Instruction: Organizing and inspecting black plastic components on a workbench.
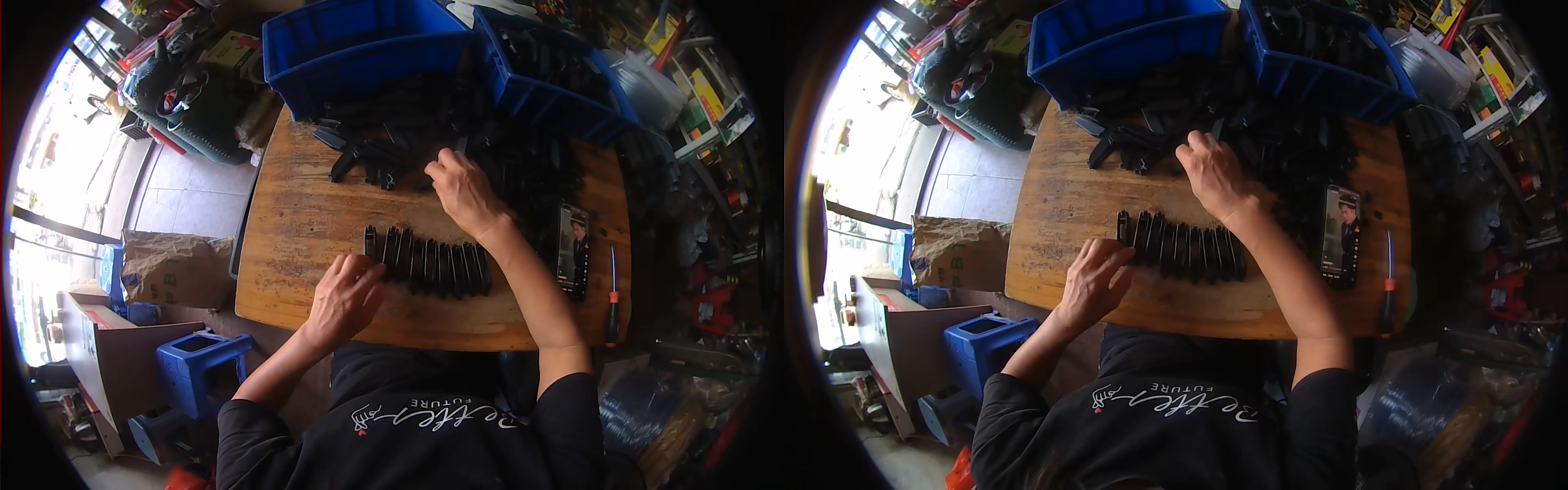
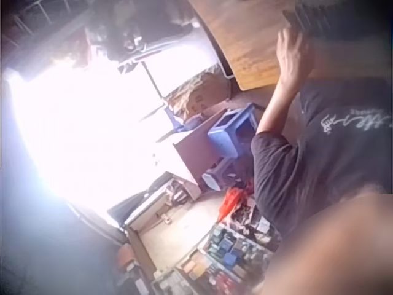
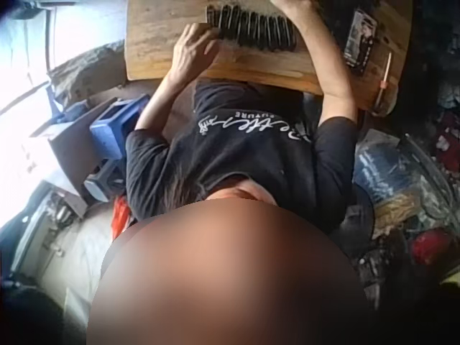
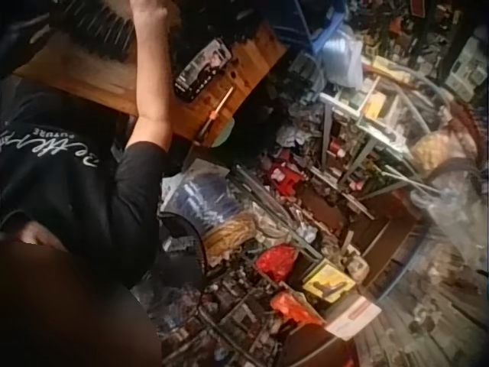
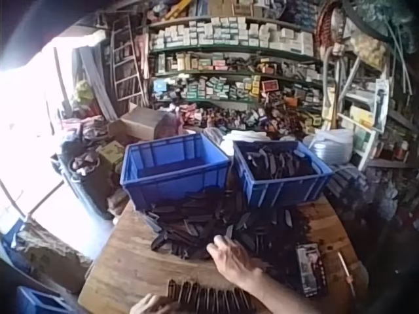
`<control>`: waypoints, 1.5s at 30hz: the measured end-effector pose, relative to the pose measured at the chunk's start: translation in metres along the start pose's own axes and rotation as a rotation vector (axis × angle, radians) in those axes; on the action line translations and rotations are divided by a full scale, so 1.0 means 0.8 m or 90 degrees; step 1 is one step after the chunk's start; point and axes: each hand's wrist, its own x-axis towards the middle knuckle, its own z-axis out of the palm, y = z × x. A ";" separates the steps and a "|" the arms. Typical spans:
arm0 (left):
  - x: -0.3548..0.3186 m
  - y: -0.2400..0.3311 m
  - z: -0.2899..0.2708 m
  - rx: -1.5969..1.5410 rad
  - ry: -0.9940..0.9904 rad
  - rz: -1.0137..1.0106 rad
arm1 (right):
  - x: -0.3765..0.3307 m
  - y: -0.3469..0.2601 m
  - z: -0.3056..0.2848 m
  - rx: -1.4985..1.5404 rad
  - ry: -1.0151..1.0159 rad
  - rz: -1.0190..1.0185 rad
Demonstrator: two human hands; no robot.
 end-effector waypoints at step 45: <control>0.029 -0.049 -0.037 0.127 -0.105 -0.011 | -0.043 0.016 -0.036 -0.139 0.026 0.157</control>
